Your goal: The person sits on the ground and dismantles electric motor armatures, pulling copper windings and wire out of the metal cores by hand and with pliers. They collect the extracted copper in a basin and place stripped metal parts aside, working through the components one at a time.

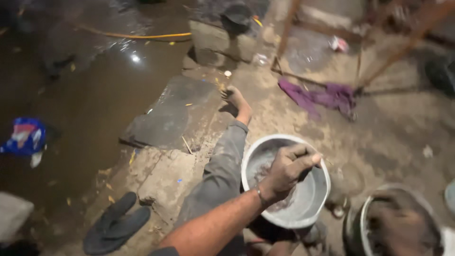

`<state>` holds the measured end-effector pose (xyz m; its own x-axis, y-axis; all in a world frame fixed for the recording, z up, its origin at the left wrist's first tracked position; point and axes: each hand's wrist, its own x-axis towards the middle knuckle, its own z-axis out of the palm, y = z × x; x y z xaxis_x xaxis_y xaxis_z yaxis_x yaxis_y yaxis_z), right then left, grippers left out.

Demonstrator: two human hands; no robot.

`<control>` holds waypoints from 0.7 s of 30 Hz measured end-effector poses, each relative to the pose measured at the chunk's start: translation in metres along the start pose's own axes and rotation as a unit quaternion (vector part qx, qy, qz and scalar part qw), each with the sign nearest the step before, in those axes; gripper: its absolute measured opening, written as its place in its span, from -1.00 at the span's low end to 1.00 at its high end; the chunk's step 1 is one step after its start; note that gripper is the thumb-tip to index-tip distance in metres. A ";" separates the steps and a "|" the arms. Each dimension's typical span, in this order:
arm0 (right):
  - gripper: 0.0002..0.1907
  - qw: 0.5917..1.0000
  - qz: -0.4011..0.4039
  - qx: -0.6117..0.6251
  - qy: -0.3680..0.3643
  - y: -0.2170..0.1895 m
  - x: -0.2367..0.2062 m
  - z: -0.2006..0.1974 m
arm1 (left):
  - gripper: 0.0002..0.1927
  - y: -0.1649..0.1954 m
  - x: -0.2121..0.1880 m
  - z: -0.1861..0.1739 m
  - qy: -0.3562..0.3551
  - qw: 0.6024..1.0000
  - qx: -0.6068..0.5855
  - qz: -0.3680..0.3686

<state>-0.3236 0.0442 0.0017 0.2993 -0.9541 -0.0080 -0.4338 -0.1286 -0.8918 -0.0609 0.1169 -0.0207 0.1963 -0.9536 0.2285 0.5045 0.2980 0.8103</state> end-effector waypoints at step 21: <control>-0.67 0.847 -0.516 -0.127 -0.008 0.018 0.029 0.094 | -0.71 -0.017 0.051 0.051 0.106 0.991 -0.072 0.041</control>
<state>-0.2428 0.0394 -0.0571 0.6416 -0.2937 0.7086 -0.1018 -0.9482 -0.3009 -0.1019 0.0609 0.0045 0.4058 -0.8998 0.1599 0.5912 0.3919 0.7049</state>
